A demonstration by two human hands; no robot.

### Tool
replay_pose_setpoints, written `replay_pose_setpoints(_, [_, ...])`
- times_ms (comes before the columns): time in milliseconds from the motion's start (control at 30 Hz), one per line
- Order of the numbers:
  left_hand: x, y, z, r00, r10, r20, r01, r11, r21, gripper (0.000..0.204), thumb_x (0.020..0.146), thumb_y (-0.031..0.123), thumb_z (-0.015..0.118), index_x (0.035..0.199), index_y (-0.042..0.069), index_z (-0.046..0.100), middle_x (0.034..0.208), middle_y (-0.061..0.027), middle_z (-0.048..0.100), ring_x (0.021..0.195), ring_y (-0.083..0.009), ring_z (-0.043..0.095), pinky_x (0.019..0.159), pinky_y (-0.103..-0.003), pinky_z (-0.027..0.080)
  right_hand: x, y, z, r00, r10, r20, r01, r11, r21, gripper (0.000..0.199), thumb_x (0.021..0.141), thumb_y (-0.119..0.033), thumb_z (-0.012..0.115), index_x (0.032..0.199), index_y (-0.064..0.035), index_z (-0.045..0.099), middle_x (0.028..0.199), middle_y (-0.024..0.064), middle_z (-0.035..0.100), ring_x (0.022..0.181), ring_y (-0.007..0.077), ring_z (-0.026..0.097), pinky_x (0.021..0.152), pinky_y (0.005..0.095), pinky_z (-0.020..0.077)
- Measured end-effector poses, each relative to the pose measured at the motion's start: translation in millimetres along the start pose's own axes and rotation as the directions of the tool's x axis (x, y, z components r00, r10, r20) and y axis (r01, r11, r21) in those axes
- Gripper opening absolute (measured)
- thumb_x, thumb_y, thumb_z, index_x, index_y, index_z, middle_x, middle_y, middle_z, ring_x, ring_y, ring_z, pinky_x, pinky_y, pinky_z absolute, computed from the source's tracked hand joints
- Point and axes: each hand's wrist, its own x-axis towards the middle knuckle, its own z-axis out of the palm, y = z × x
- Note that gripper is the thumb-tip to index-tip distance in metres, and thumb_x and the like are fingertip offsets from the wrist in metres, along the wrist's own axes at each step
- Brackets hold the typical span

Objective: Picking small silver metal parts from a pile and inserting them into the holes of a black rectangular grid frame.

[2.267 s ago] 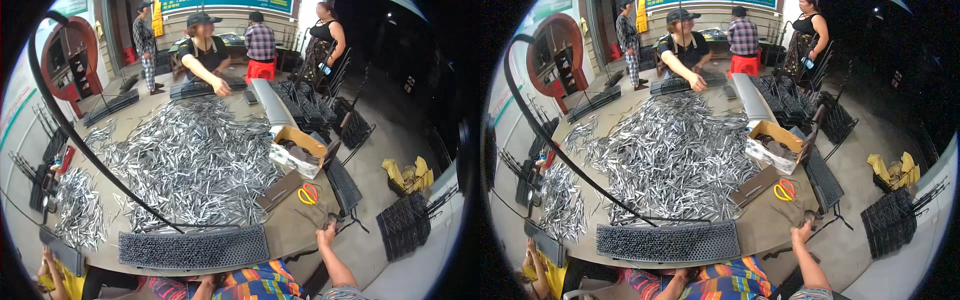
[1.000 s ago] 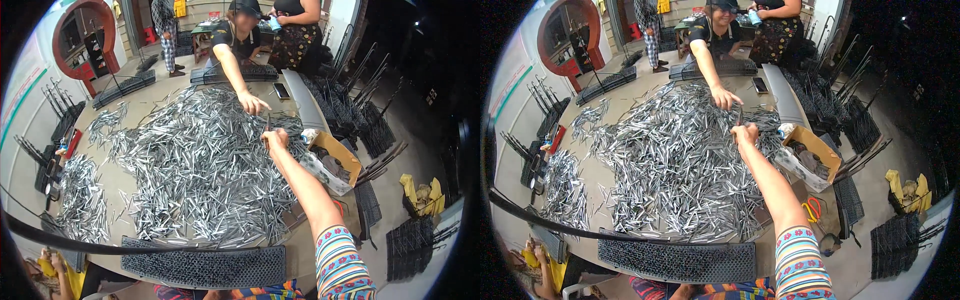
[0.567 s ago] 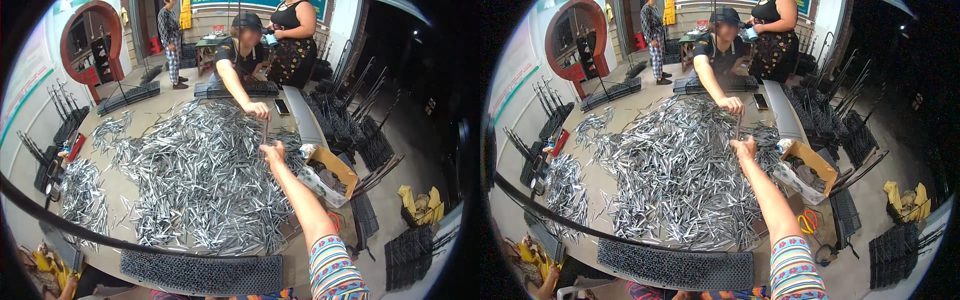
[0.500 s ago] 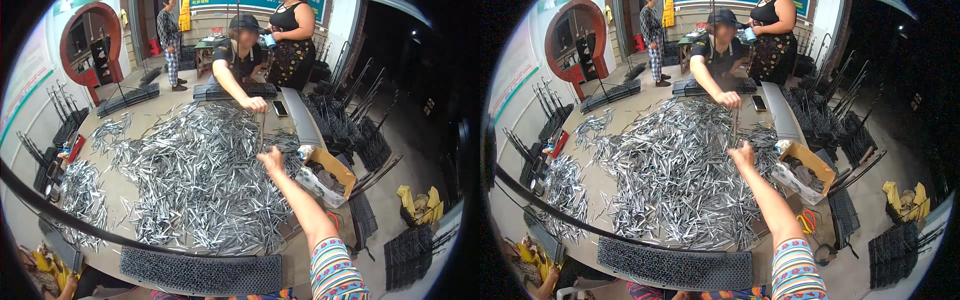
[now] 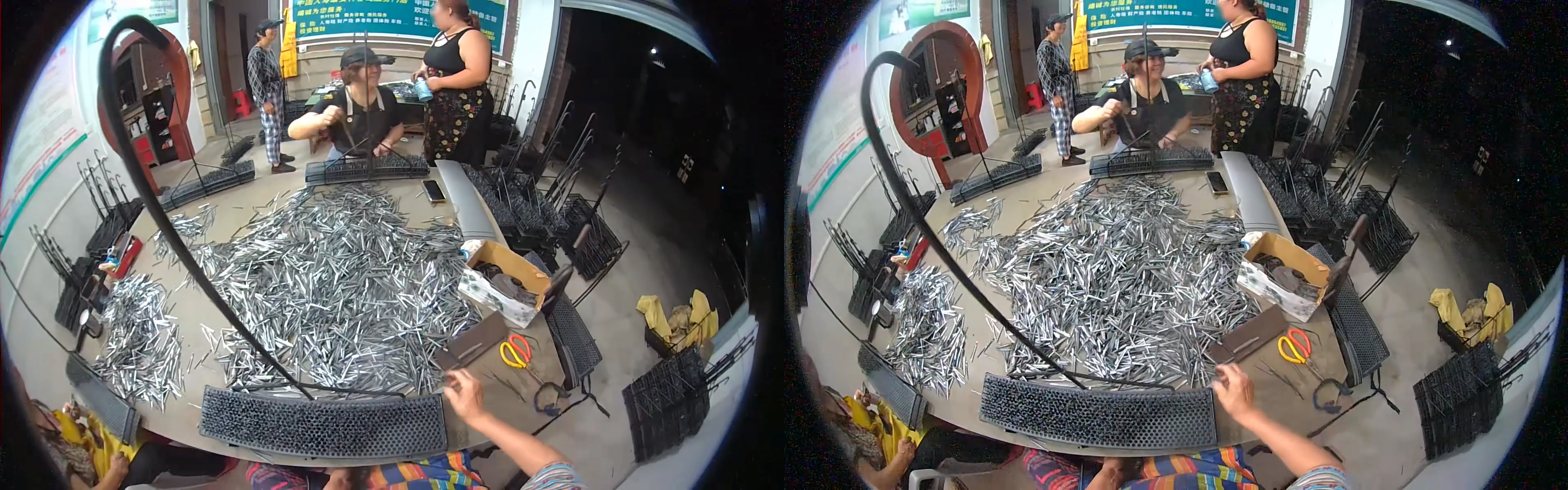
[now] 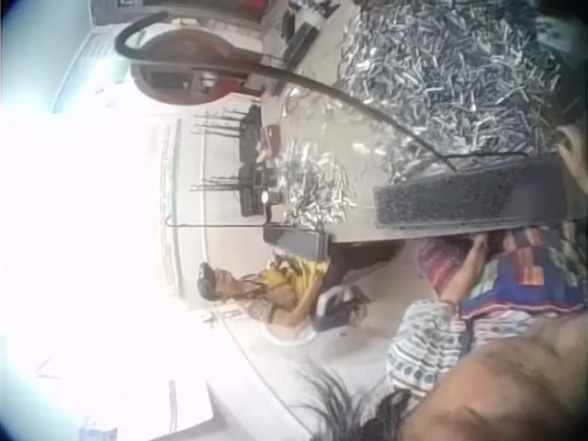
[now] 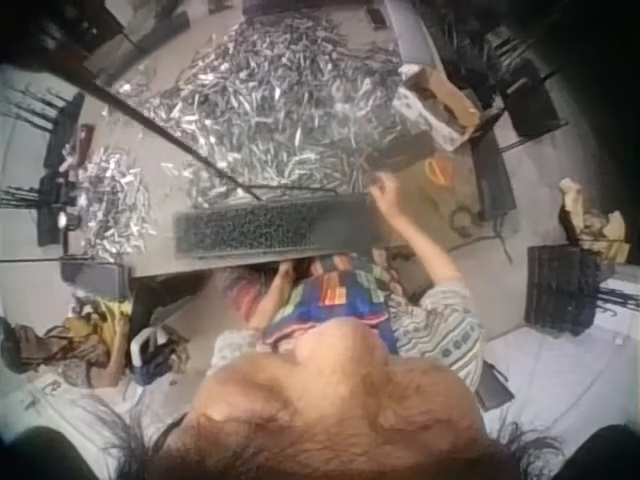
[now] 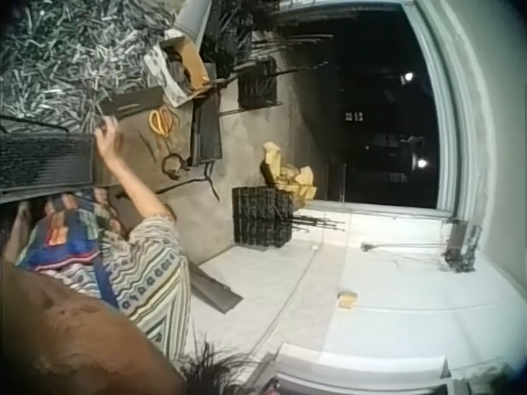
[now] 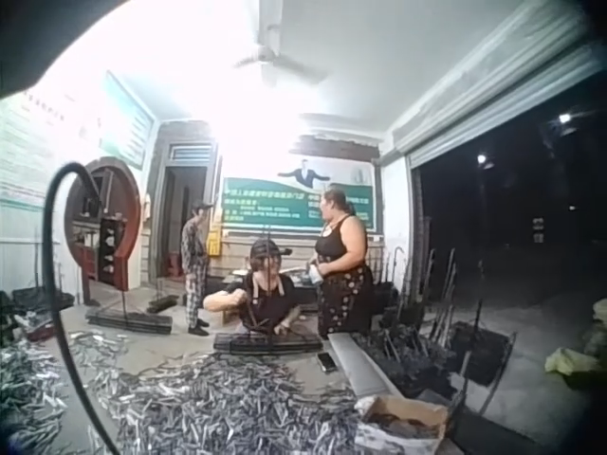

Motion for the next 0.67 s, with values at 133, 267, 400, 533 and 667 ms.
replay_pose_setpoints(133, [47.5, -61.2, -49.7, 0.963, -0.190, -0.191, 0.235, 0.939, 0.251, 0.084, 0.091, 0.059, 0.043, 0.151, 0.006, 0.016, 0.158, -0.0083, 0.015, 0.144, -0.0218, 0.011, 0.115, -0.031, 0.012, -70.7, 15.4, 30.8, 0.981, 0.195, 0.019, -0.196, 0.980, 0.039, 0.037, 0.072, -0.015, 0.072, 0.106, -0.0045, 0.062, 0.091, 0.0115, 0.064, 0.077, 0.0248, 0.064, 0.073, 0.0358, 0.0503])
replay_pose_setpoints(267, [72.3, -74.6, -31.0, 0.597, -0.411, -0.689, 0.261, 0.912, -0.317, 0.027, 0.092, 0.011, 0.056, 0.118, 0.003, 0.058, 0.108, -0.0113, 0.063, 0.096, -0.0283, 0.062, 0.086, -0.043, 0.053, -106.1, 17.3, 50.4, 0.930, 0.347, -0.119, -0.308, 0.915, 0.259, 0.048, 0.074, -0.018, 0.071, 0.118, -0.0044, 0.056, 0.098, 0.0142, 0.062, 0.089, 0.0281, 0.060, 0.080, 0.0384, 0.0480])
replay_pose_setpoints(400, [71.8, -108.0, -67.5, 0.645, -0.304, -0.701, 0.157, 0.950, -0.269, 0.048, 0.074, -0.014, 0.057, 0.118, 0.006, 0.060, 0.103, -0.0124, 0.065, 0.086, -0.0329, 0.064, 0.073, -0.048, 0.056, -105.9, 3.1, 52.9, 0.929, 0.323, -0.180, -0.305, 0.945, 0.122, 0.048, 0.075, -0.019, 0.070, 0.118, -0.0044, 0.055, 0.102, 0.0156, 0.061, 0.097, 0.0323, 0.057, 0.086, 0.0410, 0.0456])
replay_pose_setpoints(533, [72.4, -134.3, -105.4, 0.681, -0.232, -0.694, 0.142, 0.972, -0.185, 0.049, 0.078, -0.010, 0.060, 0.122, 0.009, 0.055, 0.097, -0.0145, 0.064, 0.069, -0.0331, 0.064, 0.053, -0.047, 0.056, -104.0, -3.9, 57.3, 0.952, 0.270, -0.143, -0.264, 0.963, 0.058, 0.050, 0.076, -0.021, 0.068, 0.120, -0.0048, 0.053, 0.104, 0.0164, 0.061, 0.101, 0.0344, 0.056, 0.089, 0.0436, 0.0435])
replay_pose_setpoints(667, [72.4, -138.1, -115.8, 0.744, -0.328, -0.583, 0.161, 0.934, -0.320, 0.059, 0.078, -0.008, 0.059, 0.133, 0.011, 0.046, 0.097, -0.0202, 0.064, 0.065, -0.0363, 0.066, 0.049, -0.048, 0.056, -104.9, 2.5, 57.1, 0.958, 0.236, -0.163, -0.230, 0.972, 0.058, 0.051, 0.075, -0.024, 0.069, 0.121, -0.0065, 0.053, 0.114, 0.0177, 0.059, 0.105, 0.0340, 0.055, 0.092, 0.0435, 0.0430])
